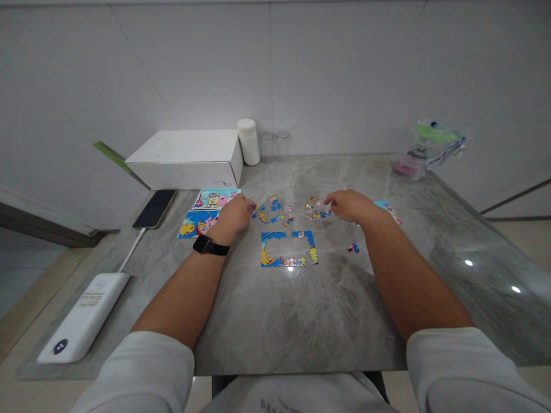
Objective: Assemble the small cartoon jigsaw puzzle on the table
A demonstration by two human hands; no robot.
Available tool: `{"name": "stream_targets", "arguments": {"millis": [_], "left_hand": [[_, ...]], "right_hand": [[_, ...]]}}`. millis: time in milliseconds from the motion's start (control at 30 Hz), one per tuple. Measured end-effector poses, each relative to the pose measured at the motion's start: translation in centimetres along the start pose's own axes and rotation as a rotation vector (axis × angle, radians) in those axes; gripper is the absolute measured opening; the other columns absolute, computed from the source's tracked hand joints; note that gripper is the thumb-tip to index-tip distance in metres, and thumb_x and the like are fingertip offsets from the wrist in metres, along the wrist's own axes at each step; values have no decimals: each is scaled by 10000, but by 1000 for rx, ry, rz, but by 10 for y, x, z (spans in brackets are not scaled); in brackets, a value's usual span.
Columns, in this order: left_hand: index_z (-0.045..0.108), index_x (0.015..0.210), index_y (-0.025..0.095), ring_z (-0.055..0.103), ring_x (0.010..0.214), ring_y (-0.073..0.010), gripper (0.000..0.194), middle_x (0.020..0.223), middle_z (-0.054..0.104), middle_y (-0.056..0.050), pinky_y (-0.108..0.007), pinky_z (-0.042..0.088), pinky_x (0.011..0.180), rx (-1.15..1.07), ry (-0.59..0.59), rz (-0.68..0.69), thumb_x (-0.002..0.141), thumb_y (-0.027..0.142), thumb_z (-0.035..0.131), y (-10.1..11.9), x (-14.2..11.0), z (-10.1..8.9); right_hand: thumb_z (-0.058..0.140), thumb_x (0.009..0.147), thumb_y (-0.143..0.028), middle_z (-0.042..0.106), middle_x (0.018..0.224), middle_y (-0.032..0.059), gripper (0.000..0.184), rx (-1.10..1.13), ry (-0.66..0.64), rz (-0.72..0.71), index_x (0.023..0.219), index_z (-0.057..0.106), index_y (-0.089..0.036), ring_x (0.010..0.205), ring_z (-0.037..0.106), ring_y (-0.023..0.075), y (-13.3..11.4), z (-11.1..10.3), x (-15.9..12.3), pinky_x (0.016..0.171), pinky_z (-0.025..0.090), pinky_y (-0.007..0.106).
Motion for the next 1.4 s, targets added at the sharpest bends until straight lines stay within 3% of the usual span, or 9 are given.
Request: {"name": "stream_targets", "arguments": {"millis": [200, 400, 667, 800, 967, 1167, 1400], "left_hand": [[805, 1259, 219, 684, 1093, -274, 435, 1199, 712, -144, -392, 557, 991, 2, 36, 10, 969, 120, 496, 7, -2, -6], [778, 1293, 246, 679, 1095, -234, 417, 1217, 691, -100, -350, 550, 1000, -46, 37, 133, 1020, 171, 471, 31, -4, -4], [748, 1324, 260, 658, 1105, -254, 365, 1229, 668, -111, -384, 521, 998, 17, 24, 216, 1090, 347, 481, 62, -11, -3], [765, 1299, 255, 651, 1088, -272, 397, 1213, 662, -119, -414, 515, 987, 64, 35, 228, 1099, 424, 467, 63, -12, 1], [775, 1250, 245, 652, 1079, -263, 315, 1178, 659, -110, -406, 523, 985, 32, 65, 200, 1057, 306, 533, 56, -11, 0], [784, 1208, 240, 664, 1067, -250, 273, 1174, 672, -97, -399, 547, 983, -82, 116, 248, 1026, 284, 585, 59, -11, -4], [822, 1121, 245, 675, 1042, -246, 224, 1167, 687, -83, -393, 562, 970, -131, 42, 366, 989, 323, 658, 65, -12, 1]], "right_hand": [[575, 966, -165, 772, 1321, 117, 456, -6, -15, 15, 1372, 766, -247, 1213, 705, 291, 2, 2, 1, 1042, 522, 384], [569, 974, -171, 770, 1332, 107, 460, 2, -29, 22, 1384, 759, -257, 1215, 701, 265, -1, 2, 0, 1037, 512, 350], [542, 1010, -185, 781, 1296, 100, 404, 22, 90, -106, 1328, 786, -238, 1169, 705, 257, -29, -2, 3, 998, 508, 325], [547, 1016, -156, 751, 1302, 112, 430, 62, 168, -250, 1381, 755, -249, 1188, 683, 250, -61, 8, 2, 1004, 495, 315], [555, 1023, -145, 721, 1283, 100, 422, 78, 174, -376, 1361, 766, -284, 1185, 675, 235, -93, 27, -1, 994, 480, 297], [572, 1035, -203, 721, 1267, 92, 361, 82, 148, -381, 1300, 798, -299, 1153, 682, 233, -96, 34, 2, 930, 481, 292], [592, 984, -113, 742, 1238, 89, 357, 130, 159, -376, 1227, 811, -254, 1171, 665, 230, -89, 32, 4, 999, 464, 298]]}}
Point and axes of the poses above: each hand's wrist, its own x-axis towards the middle knuckle, its own z-axis out of the palm, y = z × x, the point moved 6 cm from there along x, towards the middle knuckle
